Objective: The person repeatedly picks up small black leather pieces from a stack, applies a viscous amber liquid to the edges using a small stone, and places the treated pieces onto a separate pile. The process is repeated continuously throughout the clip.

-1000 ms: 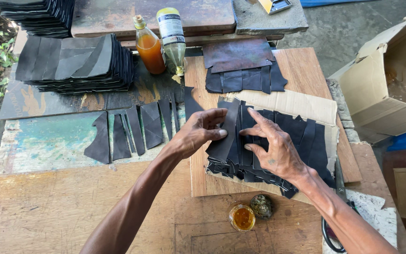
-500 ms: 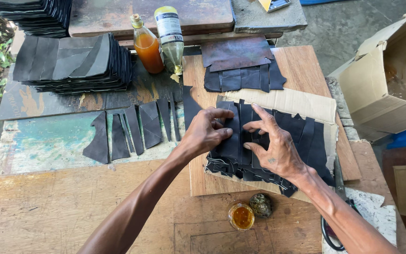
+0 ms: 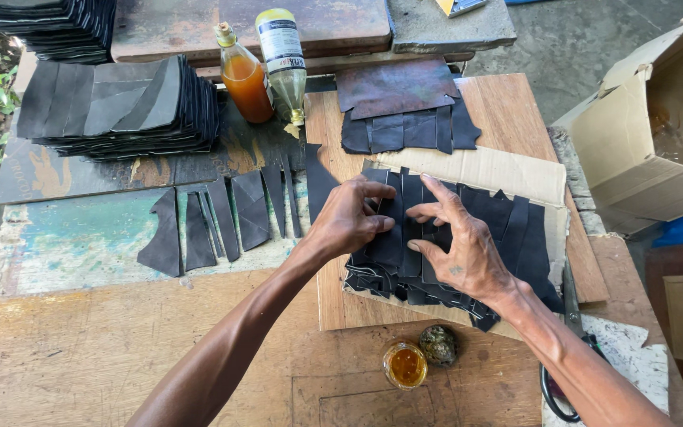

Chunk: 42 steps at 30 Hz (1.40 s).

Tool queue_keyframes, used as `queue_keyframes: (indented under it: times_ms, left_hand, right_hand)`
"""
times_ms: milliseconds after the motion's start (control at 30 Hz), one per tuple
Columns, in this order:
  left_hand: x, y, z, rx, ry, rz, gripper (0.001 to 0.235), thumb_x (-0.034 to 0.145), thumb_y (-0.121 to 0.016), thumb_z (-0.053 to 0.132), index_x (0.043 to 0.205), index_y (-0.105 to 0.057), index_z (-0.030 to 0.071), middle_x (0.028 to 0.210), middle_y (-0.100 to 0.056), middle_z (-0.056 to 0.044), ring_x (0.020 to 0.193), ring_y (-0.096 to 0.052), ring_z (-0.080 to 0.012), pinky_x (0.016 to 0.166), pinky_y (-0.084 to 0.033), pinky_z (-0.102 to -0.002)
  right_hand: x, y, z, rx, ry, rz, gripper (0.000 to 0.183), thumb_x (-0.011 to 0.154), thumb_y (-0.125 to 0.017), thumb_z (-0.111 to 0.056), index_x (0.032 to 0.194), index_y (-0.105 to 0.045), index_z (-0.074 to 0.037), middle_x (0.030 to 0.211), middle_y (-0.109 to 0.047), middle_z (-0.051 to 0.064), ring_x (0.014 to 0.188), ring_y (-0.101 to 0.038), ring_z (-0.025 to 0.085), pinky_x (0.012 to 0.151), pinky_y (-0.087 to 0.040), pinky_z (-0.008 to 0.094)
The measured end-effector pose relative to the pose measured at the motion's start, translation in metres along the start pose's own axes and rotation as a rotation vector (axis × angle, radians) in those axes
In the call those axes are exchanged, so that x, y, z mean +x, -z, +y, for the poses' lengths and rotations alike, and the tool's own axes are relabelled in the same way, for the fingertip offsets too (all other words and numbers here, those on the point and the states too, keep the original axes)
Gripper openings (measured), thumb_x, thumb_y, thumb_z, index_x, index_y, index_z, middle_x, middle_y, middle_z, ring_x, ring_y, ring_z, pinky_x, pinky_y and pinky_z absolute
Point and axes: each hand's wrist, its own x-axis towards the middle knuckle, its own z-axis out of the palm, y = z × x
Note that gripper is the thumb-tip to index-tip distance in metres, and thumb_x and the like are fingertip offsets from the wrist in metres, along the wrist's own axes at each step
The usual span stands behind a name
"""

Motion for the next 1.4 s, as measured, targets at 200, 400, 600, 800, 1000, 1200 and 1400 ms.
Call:
queue_keyframes:
  times_ms: [200,400,600,800,1000,1200,1400]
  left_hand:
    - [0.0,-0.001,-0.001,-0.029,-0.063,0.019,0.05,0.076,-0.082,0.006,0.124,-0.07,0.005,0.124,-0.067,-0.011,0.085,-0.072,-0.02,0.073,-0.063,-0.031]
    - [-0.007,0.0,0.001,-0.074,-0.065,0.031,0.05,0.074,-0.082,0.005,0.123,-0.07,0.005,0.13,-0.063,-0.01,0.081,-0.074,-0.0199,0.07,-0.064,-0.032]
    - [-0.003,0.001,0.003,-0.02,-0.034,-0.004,0.05,0.074,-0.082,0.005,0.123,-0.071,0.005,0.13,-0.064,-0.01,0.085,-0.073,-0.0203,0.075,-0.063,-0.033]
    - [0.0,-0.002,0.004,0.034,-0.018,-0.008,0.05,0.074,-0.083,0.008,0.123,-0.07,0.005,0.128,-0.063,-0.011,0.088,-0.072,-0.0222,0.078,-0.062,-0.034]
    - [0.001,-0.003,0.004,0.211,-0.188,0.036,0.05,0.073,-0.085,0.012,0.119,-0.072,0.0,0.119,-0.065,-0.017,0.108,-0.064,-0.0336,0.094,-0.053,-0.042]
    - [-0.006,-0.007,0.015,0.33,-0.181,0.028,0.047,0.075,-0.081,0.011,0.12,-0.07,0.003,0.122,-0.064,-0.014,0.105,-0.065,-0.0345,0.09,-0.053,-0.044]
    - [-0.015,-0.007,0.018,0.421,-0.269,0.108,0.043,0.074,-0.084,0.013,0.114,-0.071,0.003,0.125,-0.055,-0.02,0.106,-0.063,-0.0371,0.087,-0.055,-0.045]
  right_hand:
    - [0.0,-0.001,-0.001,0.012,-0.008,-0.016,0.104,0.075,-0.083,-0.005,0.159,-0.023,-0.012,0.128,-0.07,0.015,0.111,-0.07,0.026,0.099,-0.057,0.04]
    - [0.003,0.001,-0.004,-0.006,-0.056,-0.047,0.109,0.073,-0.084,-0.005,0.16,-0.018,-0.013,0.132,-0.068,0.016,0.107,-0.069,0.025,0.097,-0.057,0.04]
    - [0.002,0.001,-0.004,-0.009,-0.055,-0.042,0.106,0.073,-0.085,-0.005,0.159,-0.022,-0.013,0.132,-0.068,0.015,0.107,-0.07,0.025,0.094,-0.057,0.039]
    - [0.001,0.0,-0.003,-0.006,-0.036,-0.032,0.104,0.074,-0.084,-0.004,0.158,-0.024,-0.012,0.132,-0.069,0.014,0.11,-0.07,0.026,0.099,-0.056,0.04]
    - [0.001,0.001,-0.005,-0.028,-0.003,-0.02,0.1,0.075,-0.082,0.0,0.158,-0.026,-0.009,0.127,-0.071,0.016,0.117,-0.07,0.028,0.104,-0.053,0.042]
    - [0.0,0.003,-0.002,-0.053,0.029,-0.04,0.098,0.077,-0.081,-0.001,0.158,-0.026,-0.008,0.13,-0.069,0.014,0.123,-0.066,0.027,0.111,-0.047,0.041]
    - [0.002,0.004,-0.001,-0.042,0.016,-0.054,0.095,0.078,-0.08,-0.004,0.157,-0.028,-0.007,0.125,-0.072,0.01,0.131,-0.059,0.028,0.116,-0.041,0.044]
